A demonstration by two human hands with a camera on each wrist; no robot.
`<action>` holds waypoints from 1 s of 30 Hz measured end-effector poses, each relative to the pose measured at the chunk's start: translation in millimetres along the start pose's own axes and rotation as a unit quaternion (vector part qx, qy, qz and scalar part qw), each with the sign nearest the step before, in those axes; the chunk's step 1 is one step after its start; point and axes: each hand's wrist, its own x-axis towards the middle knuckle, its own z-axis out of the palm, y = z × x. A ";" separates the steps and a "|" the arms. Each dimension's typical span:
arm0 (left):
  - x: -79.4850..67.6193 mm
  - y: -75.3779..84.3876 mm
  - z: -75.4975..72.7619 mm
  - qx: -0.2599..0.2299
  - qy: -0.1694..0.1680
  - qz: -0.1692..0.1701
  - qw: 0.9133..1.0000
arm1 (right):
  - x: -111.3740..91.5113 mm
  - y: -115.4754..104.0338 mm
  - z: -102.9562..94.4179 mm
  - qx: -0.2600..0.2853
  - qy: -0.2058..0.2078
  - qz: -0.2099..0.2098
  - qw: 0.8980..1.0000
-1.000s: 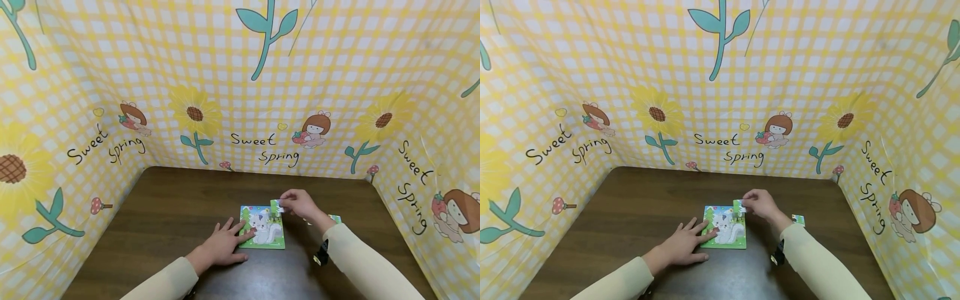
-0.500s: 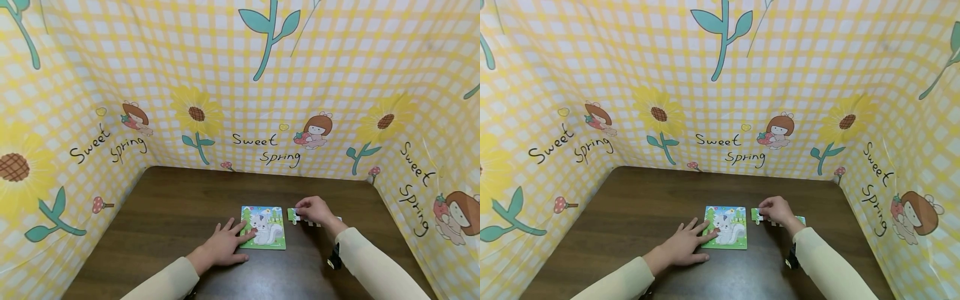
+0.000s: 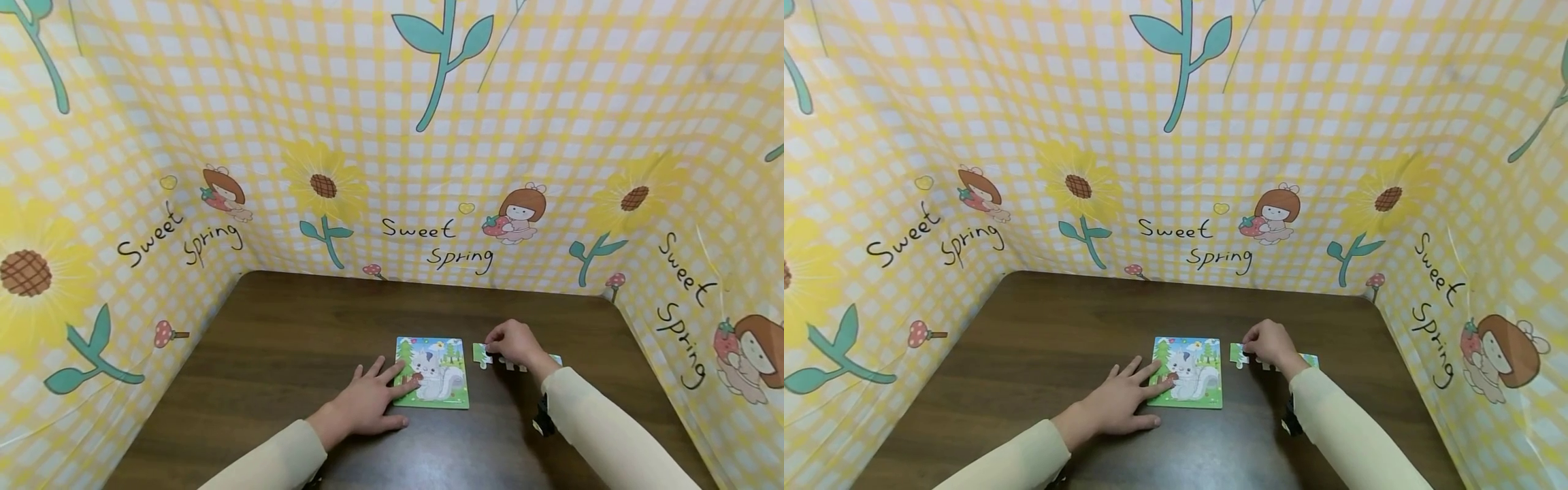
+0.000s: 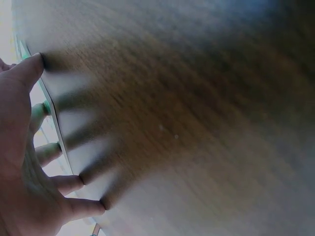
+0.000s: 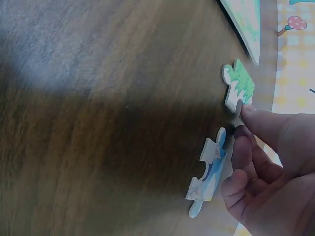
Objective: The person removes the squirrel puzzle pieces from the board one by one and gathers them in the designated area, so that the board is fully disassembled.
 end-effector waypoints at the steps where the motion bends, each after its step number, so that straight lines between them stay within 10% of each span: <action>1: 0.4 0.1 0.0 0.000 0.000 0.001 1.000 | -0.1 0.6 0.1 -0.003 0.001 0.000 1.000; 21: 4.8 3.6 -7.3 0.000 0.024 0.037 0.999 | -13.1 -1.5 -11.5 0.080 -0.032 -0.068 0.994; 30: 22.8 25.0 -8.9 0.013 0.060 0.088 0.994 | -26.3 -26.7 17.6 0.133 -0.073 -0.140 0.978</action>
